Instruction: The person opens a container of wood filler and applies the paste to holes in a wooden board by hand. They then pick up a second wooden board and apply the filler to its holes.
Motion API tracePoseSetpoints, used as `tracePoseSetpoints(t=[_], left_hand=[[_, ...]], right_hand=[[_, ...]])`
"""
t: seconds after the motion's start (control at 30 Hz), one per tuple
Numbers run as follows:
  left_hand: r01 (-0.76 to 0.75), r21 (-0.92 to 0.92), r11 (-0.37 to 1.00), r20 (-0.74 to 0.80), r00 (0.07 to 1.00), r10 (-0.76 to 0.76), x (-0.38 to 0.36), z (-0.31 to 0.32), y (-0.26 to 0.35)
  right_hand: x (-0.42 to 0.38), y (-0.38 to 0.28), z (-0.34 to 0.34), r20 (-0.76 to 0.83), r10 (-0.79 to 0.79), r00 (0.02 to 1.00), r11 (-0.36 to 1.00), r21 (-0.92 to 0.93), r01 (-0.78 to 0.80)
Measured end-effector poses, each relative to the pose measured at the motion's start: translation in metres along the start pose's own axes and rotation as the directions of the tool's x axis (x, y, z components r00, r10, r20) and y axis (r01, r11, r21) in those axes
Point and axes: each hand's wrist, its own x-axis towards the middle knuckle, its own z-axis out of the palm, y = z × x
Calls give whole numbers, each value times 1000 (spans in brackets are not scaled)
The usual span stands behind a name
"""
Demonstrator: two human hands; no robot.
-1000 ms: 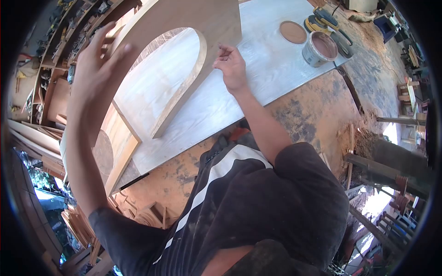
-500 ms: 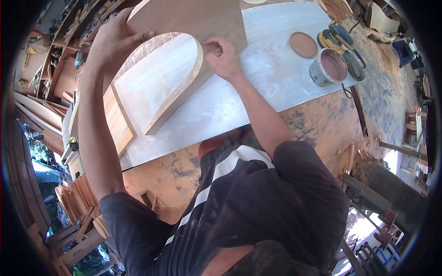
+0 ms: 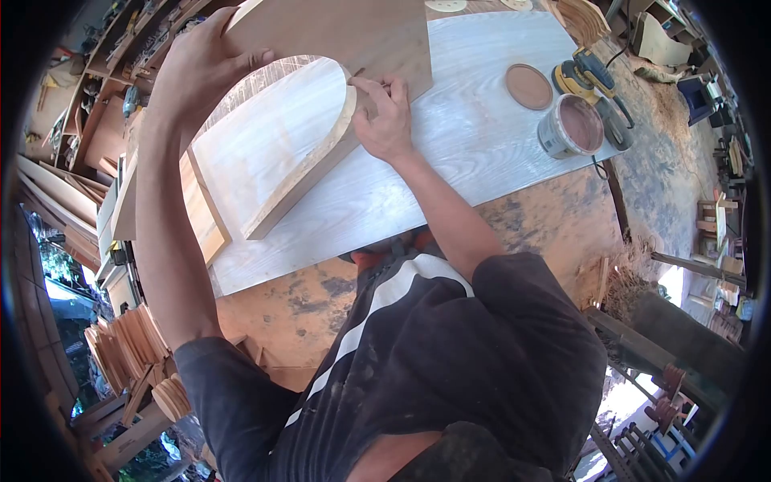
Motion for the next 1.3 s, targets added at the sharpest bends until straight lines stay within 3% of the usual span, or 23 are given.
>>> tracePoseSetpoints(t=[0.13, 0.27, 0.37, 0.47, 0.53, 0.77, 1.03, 1.3], left_hand=[[-11, -4, 1000, -12, 1000, 11, 2, 1, -1], [-43, 84, 996, -29, 999, 45, 7, 5, -9], [-58, 70, 996, -50, 997, 62, 6, 5, -8], [-58, 76, 995, -48, 997, 61, 7, 4, -8], [-59, 67, 996, -42, 997, 62, 8, 3, -10], [-71, 43, 997, -63, 995, 74, 7, 3, -10], [-20, 49, 999, -24, 999, 22, 7, -1, -3], [-8, 44, 999, -8, 1000, 8, 11, 0, -10]], right_hand=[[1, 8, -5, -3, 41, 999, 992, 119, -40], [2, 12, -6, -33, 29, 999, 995, 99, -25], [5, 20, -5, -92, 118, 989, 965, 244, -92], [5, 22, -6, -93, 128, 987, 984, 138, -114], [7, 22, -3, -131, 31, 991, 999, -18, -34], [5, 26, -6, -56, -40, 998, 999, -1, 40], [7, 32, -5, -182, 84, 980, 996, 16, -83], [13, 32, -3, -167, 58, 984, 993, -94, -74]])
